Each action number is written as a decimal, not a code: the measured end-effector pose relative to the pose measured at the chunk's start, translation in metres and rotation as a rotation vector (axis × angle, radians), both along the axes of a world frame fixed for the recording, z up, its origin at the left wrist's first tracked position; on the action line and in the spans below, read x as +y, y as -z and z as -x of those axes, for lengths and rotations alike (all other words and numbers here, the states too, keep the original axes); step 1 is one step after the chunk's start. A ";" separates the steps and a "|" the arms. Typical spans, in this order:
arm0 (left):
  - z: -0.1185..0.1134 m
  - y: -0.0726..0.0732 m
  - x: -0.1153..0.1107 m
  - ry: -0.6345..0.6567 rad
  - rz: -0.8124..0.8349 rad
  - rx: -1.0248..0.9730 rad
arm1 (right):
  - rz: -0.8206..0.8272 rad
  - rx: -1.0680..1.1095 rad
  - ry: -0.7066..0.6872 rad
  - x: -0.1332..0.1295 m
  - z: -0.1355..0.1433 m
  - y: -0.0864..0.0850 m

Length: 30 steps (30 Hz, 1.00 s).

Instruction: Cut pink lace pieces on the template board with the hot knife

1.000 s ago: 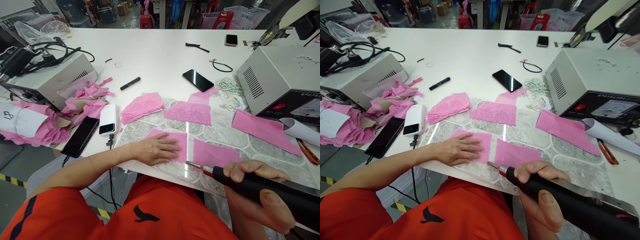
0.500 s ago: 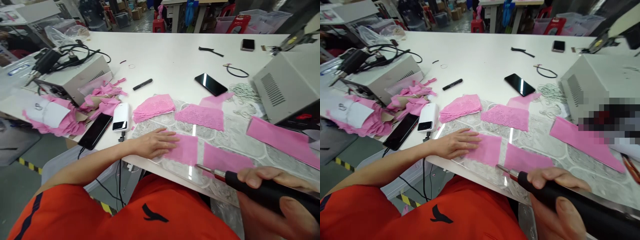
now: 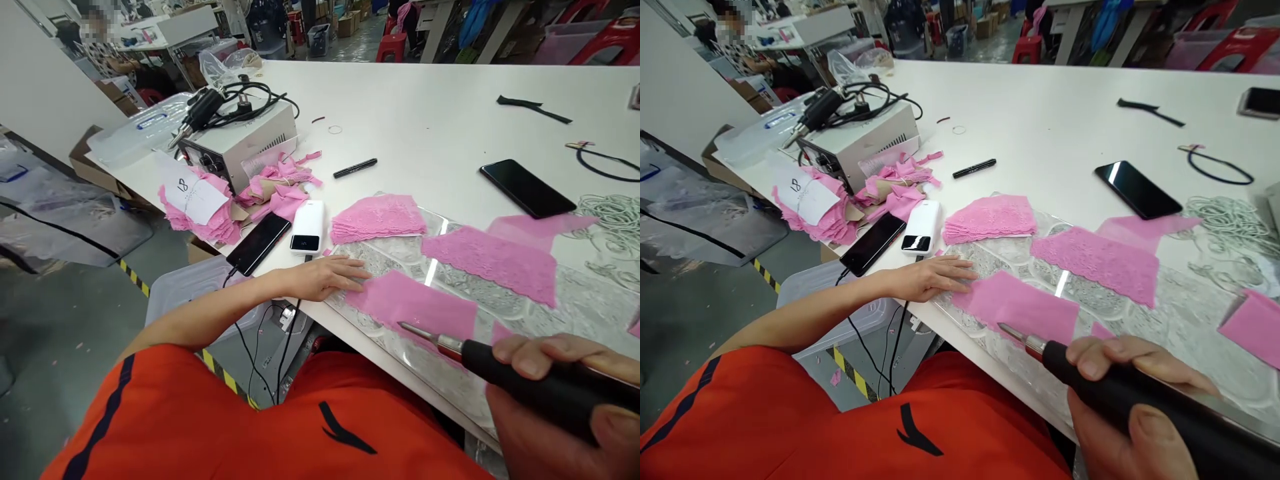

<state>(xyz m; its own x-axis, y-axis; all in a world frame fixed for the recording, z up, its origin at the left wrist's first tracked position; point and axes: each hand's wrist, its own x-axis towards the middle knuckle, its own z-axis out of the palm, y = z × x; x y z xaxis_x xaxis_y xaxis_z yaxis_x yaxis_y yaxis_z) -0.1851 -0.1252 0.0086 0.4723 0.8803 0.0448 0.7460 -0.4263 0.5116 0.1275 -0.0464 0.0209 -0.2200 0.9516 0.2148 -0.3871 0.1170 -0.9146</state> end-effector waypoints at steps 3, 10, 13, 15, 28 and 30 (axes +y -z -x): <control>0.002 0.002 0.000 0.006 0.001 -0.020 | -0.121 0.090 0.037 0.001 0.032 -0.005; 0.000 0.004 0.000 0.021 0.050 0.032 | -0.186 0.119 -0.105 -0.007 0.079 -0.011; -0.002 0.004 0.000 0.028 0.039 0.047 | -0.191 0.113 -0.152 -0.010 0.086 -0.011; -0.003 0.004 0.001 0.025 0.042 0.060 | -0.201 0.101 -0.164 -0.010 0.089 -0.010; -0.006 0.000 0.000 0.022 0.045 0.115 | -0.268 0.076 -0.209 -0.008 0.091 -0.007; -0.007 -0.002 0.000 0.019 0.062 0.142 | -0.307 0.065 -0.221 -0.007 0.091 -0.008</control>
<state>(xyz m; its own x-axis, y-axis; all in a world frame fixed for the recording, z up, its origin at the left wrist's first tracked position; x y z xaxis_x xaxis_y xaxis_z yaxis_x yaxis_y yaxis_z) -0.1781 -0.1256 0.0105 0.4866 0.8701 -0.0778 0.8047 -0.4118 0.4276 0.0363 -0.0539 0.0292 -0.3893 0.7720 0.5024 -0.4897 0.2884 -0.8228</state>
